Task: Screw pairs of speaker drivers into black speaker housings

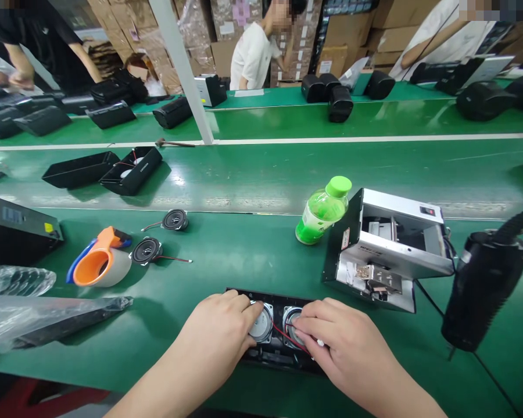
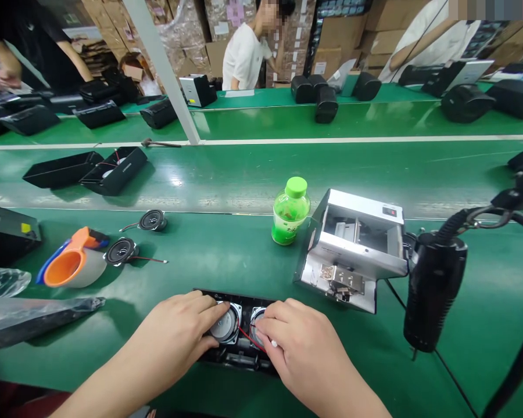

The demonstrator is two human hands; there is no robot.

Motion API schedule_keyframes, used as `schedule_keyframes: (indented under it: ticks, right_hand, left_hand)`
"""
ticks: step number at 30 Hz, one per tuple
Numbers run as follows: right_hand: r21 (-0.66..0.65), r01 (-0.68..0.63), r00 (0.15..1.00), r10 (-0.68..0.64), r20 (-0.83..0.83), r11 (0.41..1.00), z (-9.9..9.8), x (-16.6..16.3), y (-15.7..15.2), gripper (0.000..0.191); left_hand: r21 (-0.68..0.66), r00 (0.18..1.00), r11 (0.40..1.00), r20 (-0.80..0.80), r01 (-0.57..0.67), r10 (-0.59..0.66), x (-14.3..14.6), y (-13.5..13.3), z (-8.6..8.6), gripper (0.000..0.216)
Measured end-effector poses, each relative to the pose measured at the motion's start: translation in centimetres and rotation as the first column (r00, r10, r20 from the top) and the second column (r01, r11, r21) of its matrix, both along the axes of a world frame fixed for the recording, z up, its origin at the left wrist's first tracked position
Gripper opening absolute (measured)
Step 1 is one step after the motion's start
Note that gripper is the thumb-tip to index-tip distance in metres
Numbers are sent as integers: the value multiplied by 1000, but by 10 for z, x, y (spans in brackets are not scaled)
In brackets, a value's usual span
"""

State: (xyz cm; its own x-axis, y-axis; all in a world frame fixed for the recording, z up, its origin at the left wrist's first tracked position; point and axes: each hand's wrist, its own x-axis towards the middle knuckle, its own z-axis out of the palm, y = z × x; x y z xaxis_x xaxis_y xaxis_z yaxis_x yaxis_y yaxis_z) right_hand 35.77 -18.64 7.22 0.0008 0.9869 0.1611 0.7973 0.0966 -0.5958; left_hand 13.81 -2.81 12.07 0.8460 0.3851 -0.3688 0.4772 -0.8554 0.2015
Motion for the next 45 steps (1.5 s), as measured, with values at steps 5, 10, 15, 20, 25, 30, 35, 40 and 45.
schedule_keyframes:
  ticks: [5, 10, 15, 20, 25, 30, 35, 40, 45]
  right_hand:
    - [-2, 0, 1000, 0, 2, 1000, 0, 0, 0, 24]
    - [-6, -2, 1000, 3, 13, 1000, 1, 1, -2, 25]
    - [-15, -17, 999, 17, 38, 1000, 3, 1, -1, 24]
    - [-80, -52, 994, 59, 90, 995, 5, 1, -1, 19]
    - [-174, -96, 983, 121, 141, 980, 8, 7, -3, 15]
    - [-230, -138, 975, 172, 137, 963, 10, 8, -5, 21]
    - [-228, -171, 969, 205, 135, 959, 11, 4, -4, 21]
    - [-215, -173, 966, 209, 153, 961, 12, 1, -3, 24]
    - [-178, -173, 965, 203, 167, 969, 11, 1, -1, 22]
  left_hand:
    - [12, 1000, 1000, 27, 7, -7, -1, -1, -3, 47]
    - [12, 998, 1000, 62, 23, -24, -2, 3, -8, 52]
    - [39, 996, 998, 75, 39, -42, -1, 4, -11, 56]
    - [48, 998, 998, 49, 46, -48, 2, 2, -10, 60]
    - [39, 995, 999, 95, 25, -29, -2, 3, -7, 64]
    - [1, 971, 1000, 239, 27, -26, -14, 6, -13, 57]
    - [51, 962, 998, 271, 32, -45, -17, 4, -22, 39]
    - [33, 964, 999, 264, 22, -30, -15, 4, -21, 39]
    - [32, 970, 999, 241, 23, -31, -15, 5, -20, 38]
